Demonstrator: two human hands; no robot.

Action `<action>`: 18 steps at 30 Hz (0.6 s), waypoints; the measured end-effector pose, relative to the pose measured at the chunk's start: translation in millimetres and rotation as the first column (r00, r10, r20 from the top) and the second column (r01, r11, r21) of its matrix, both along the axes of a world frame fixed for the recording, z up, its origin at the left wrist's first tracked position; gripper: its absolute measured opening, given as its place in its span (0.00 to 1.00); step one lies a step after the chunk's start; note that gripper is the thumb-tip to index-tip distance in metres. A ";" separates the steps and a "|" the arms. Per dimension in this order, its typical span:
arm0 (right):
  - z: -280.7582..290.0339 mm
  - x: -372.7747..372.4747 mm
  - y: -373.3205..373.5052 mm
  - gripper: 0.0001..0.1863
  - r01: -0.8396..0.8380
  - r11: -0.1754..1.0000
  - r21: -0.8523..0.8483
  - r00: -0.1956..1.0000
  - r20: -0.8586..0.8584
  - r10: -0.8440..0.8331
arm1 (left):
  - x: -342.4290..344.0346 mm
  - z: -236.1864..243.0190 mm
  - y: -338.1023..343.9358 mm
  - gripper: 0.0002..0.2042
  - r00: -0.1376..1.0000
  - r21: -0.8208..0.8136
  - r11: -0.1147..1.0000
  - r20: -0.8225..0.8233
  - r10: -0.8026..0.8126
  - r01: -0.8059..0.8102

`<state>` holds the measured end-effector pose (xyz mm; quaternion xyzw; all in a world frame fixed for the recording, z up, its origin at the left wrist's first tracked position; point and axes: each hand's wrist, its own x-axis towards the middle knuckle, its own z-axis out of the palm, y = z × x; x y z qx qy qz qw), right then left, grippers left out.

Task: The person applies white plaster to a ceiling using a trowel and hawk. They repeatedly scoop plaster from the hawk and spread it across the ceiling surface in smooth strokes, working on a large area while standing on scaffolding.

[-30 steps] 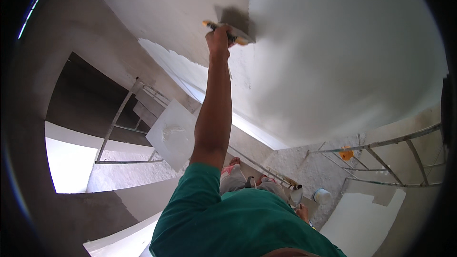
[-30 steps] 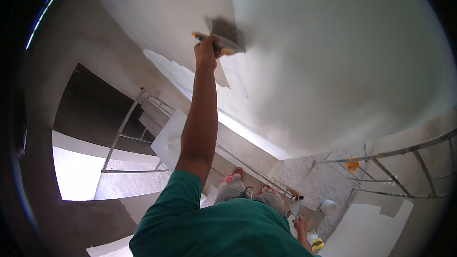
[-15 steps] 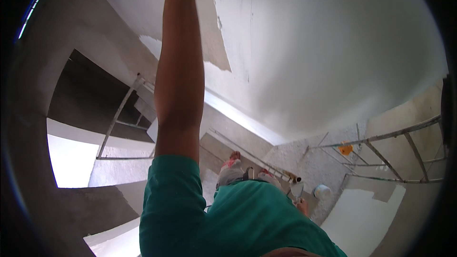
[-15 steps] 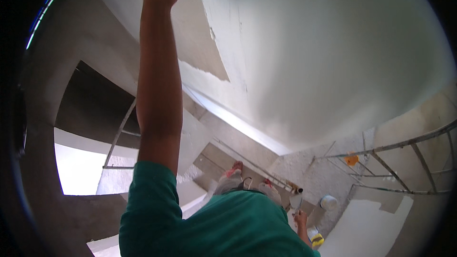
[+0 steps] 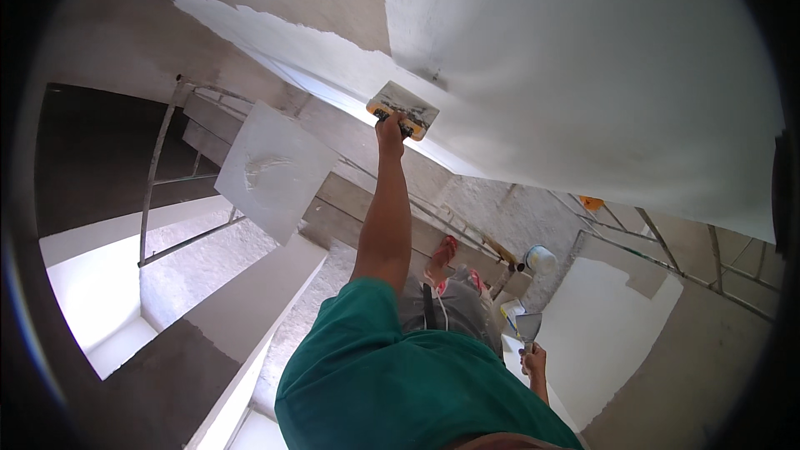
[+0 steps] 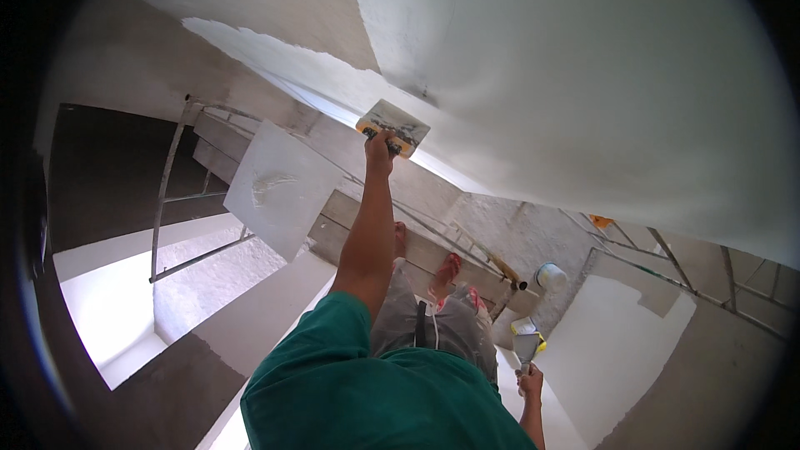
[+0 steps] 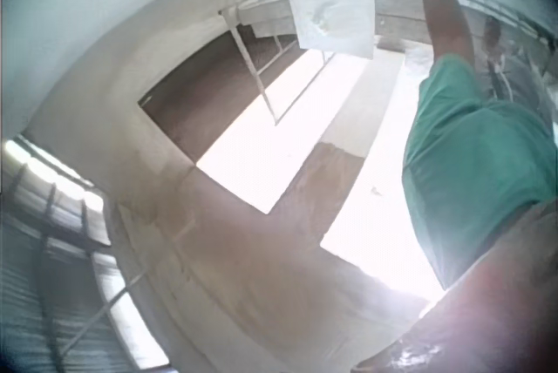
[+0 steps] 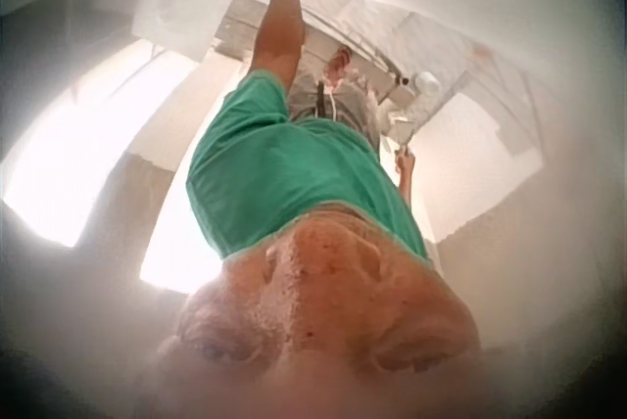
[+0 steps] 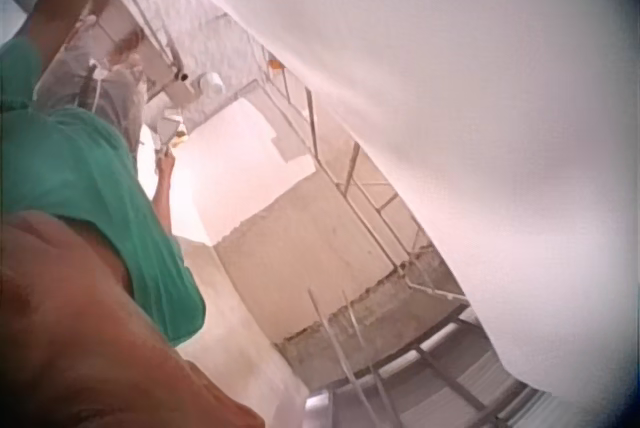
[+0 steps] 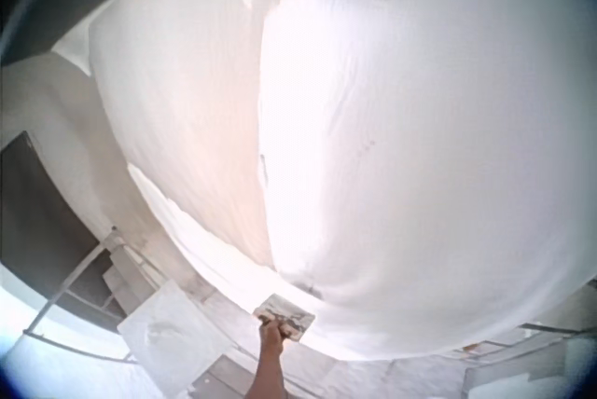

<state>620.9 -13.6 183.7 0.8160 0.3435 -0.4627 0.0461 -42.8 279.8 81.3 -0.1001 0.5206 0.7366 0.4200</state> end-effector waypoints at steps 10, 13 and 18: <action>8.6 -35.1 -40.0 0.18 0.101 0.992 -0.076 0.995 -0.011 -0.102 | -21.9 -19.7 60.2 0.10 0.999 0.034 0.999 0.036 -0.004 0.003; 8.2 -34.9 -34.9 0.19 0.069 0.990 -0.122 0.997 -0.026 -0.073 | -26.0 -10.1 67.1 0.10 0.998 -0.030 0.998 -0.040 -0.048 0.047; 0.2 -26.9 -29.1 0.17 0.099 0.990 -0.097 0.987 -0.120 -0.110 | -20.2 65.2 78.7 0.09 0.991 -0.053 0.997 -0.126 -0.054 0.048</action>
